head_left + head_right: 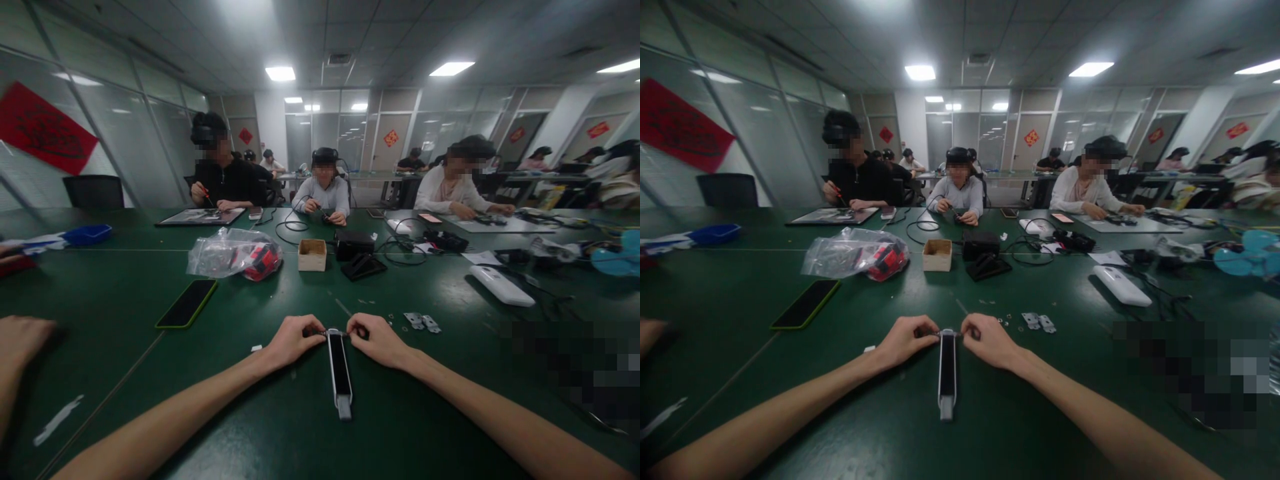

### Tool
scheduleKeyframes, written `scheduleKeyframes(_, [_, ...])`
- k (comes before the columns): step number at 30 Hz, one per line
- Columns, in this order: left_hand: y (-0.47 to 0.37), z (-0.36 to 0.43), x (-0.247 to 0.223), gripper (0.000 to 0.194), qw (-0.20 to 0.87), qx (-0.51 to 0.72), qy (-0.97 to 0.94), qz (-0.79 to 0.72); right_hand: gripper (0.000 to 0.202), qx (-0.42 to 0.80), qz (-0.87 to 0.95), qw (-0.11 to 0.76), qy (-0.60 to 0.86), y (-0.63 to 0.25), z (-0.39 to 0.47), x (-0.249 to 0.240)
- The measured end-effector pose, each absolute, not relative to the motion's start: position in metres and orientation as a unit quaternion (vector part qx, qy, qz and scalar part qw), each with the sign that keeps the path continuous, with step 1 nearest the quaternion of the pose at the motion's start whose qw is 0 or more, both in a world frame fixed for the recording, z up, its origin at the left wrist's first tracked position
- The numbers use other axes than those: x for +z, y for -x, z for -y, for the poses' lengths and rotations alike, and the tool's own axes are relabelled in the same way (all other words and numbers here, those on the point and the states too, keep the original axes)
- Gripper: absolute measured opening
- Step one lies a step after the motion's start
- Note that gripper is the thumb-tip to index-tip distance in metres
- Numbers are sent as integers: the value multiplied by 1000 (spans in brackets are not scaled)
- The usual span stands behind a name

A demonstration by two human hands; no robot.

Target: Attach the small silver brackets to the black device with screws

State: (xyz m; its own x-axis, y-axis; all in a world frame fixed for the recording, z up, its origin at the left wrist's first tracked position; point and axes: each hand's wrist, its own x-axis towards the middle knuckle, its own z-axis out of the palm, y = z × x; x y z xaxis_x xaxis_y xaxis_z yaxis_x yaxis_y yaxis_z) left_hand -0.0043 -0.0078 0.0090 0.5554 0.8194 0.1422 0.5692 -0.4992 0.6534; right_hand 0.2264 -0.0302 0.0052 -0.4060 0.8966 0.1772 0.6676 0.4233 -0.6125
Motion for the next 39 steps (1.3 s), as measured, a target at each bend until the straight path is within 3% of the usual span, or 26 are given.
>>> scheduleKeyframes(39, [2, 11, 8, 12, 210, 216, -866, -398, 13, 213, 806, 288, 471, -226, 32, 2])
